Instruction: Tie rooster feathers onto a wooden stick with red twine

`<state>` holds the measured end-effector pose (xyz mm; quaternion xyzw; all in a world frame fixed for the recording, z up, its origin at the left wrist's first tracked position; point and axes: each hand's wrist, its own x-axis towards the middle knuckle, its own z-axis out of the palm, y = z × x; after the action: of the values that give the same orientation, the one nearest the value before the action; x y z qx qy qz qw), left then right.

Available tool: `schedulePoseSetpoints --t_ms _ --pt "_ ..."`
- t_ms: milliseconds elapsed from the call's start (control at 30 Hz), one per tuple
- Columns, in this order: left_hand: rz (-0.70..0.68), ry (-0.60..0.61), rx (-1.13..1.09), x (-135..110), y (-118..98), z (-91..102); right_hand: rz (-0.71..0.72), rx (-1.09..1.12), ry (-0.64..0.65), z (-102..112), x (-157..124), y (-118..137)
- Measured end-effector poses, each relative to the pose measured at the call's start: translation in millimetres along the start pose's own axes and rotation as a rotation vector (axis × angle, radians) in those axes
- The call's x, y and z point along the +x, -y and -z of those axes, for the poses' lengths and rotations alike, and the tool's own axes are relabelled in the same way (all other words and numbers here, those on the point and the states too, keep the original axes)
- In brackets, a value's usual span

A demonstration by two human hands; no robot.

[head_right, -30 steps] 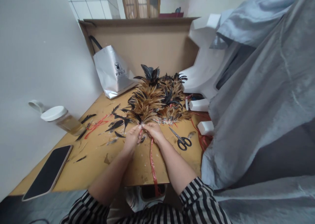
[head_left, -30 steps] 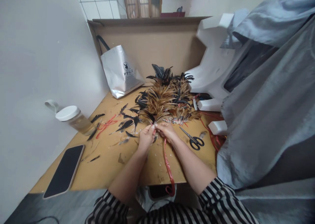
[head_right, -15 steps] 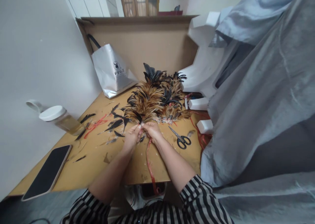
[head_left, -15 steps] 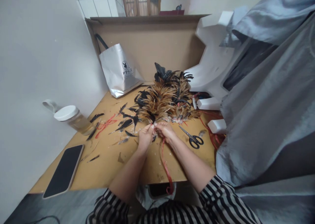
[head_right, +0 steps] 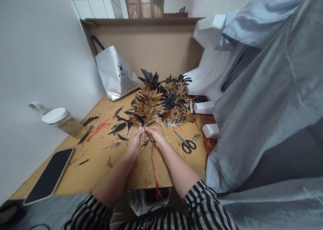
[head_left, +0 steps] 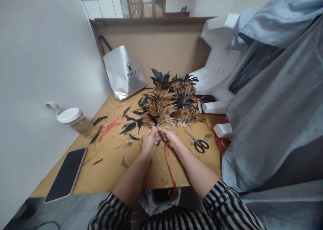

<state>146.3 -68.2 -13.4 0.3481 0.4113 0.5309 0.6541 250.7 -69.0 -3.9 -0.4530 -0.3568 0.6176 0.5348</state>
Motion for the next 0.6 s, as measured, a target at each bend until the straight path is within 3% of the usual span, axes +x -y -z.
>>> schedulePoseSetpoints --t_ms 233,600 --pt "0.021 -0.004 -0.037 -0.5 1.0 -1.0 -0.003 0.002 0.043 2.6 2.4 -2.5" --pt "-0.016 0.098 -0.055 2.0 3.4 1.1 0.008 0.01 0.035 3.1 1.3 -2.4"
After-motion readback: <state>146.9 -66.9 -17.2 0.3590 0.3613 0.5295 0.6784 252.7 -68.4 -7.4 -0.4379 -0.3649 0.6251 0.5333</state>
